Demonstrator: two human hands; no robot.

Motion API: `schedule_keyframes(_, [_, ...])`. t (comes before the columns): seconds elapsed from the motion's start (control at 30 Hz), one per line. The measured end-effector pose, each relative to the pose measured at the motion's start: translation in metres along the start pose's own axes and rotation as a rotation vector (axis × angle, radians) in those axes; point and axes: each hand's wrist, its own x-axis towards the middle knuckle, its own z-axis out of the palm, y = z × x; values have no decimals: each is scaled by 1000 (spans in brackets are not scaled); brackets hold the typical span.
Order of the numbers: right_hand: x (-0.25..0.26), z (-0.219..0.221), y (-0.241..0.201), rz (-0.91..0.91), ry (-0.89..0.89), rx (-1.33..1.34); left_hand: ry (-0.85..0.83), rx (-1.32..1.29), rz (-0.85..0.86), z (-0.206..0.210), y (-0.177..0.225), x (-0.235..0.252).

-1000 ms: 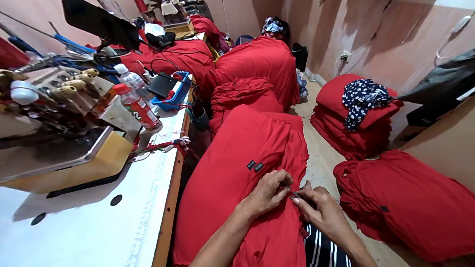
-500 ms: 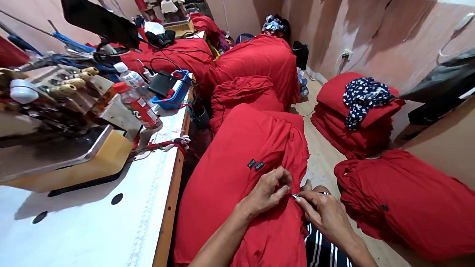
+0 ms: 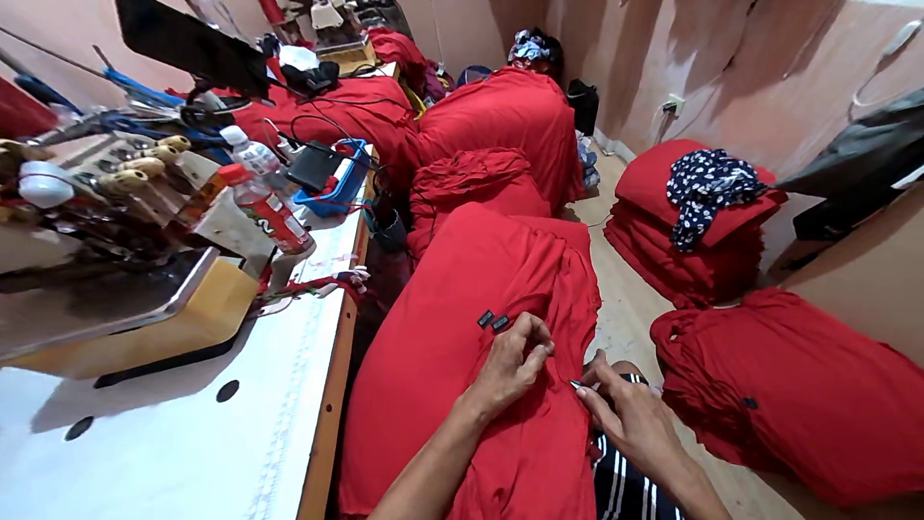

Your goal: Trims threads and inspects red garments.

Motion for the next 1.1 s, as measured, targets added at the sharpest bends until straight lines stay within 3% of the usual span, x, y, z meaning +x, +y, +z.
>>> schedule_keyframes(0.07, [0,2,6,-1,38,39,-23,-10,8,0,0,0])
schedule_keyframes(0.13, [-1,1,13,1,186,122,-24,-41,-4,0,0,1])
schedule_keyframes(0.2, [-3,-5,18,70,309,230,-5,-78,-32,3,1,4])
schedule_keyframes(0.3, [-7,-13,26,212,345,476,-15,-20,14,8,6,13])
schedule_keyframes(0.43, [-14,-9,30,314,303,691,-288,147,55,17,7,15])
schedule_keyframes(0.7, [-20,13,23,259,181,717,-746,355,8,11,20,5])
schedule_keyframes(0.77, [-21,13,23,234,173,693,-722,301,67,12,18,4])
schedule_keyframes(0.87, [-22,11,23,234,172,694,-545,171,132,13,9,-1])
schedule_keyframes(1.1, [-28,5,19,213,126,648,-361,53,75,10,4,1])
